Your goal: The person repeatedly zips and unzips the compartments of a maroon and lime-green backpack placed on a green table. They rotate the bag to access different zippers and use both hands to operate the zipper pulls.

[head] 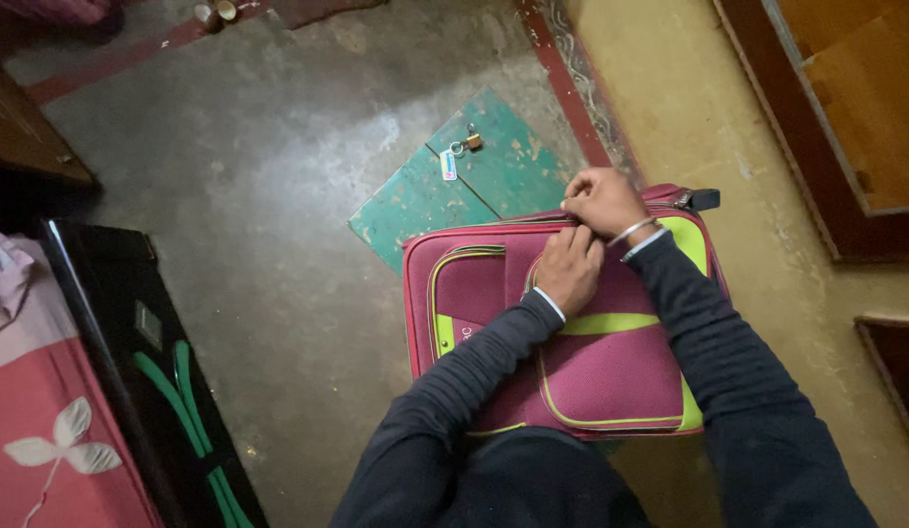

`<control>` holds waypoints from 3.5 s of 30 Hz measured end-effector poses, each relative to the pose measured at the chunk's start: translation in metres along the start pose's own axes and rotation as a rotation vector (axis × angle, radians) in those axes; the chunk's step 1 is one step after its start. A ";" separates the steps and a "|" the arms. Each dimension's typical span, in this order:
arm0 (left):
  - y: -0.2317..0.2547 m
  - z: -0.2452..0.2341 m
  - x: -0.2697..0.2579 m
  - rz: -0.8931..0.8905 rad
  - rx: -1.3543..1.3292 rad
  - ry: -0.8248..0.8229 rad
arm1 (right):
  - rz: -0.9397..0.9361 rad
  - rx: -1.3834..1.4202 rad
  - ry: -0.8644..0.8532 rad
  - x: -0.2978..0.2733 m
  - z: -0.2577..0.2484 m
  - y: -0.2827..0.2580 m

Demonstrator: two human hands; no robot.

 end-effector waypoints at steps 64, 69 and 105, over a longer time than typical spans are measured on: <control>-0.103 -0.101 -0.023 0.104 -0.006 0.108 | 0.104 0.257 0.209 -0.037 0.027 -0.016; -0.101 -0.105 -0.021 0.133 0.028 0.134 | 0.173 0.305 0.150 -0.021 0.027 -0.012; -0.058 -0.153 -0.148 -0.538 0.043 -0.020 | 0.382 -0.261 0.420 -0.263 -0.017 0.105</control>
Point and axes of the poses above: each hand's wrist, its own x-axis towards the middle knuckle, its own z-axis out of the palm, y = z × x, the point moved 3 cm from there along x, towards the middle knuckle, and after that the axes turned 2 degrees about -y, right-handed, at the moved point
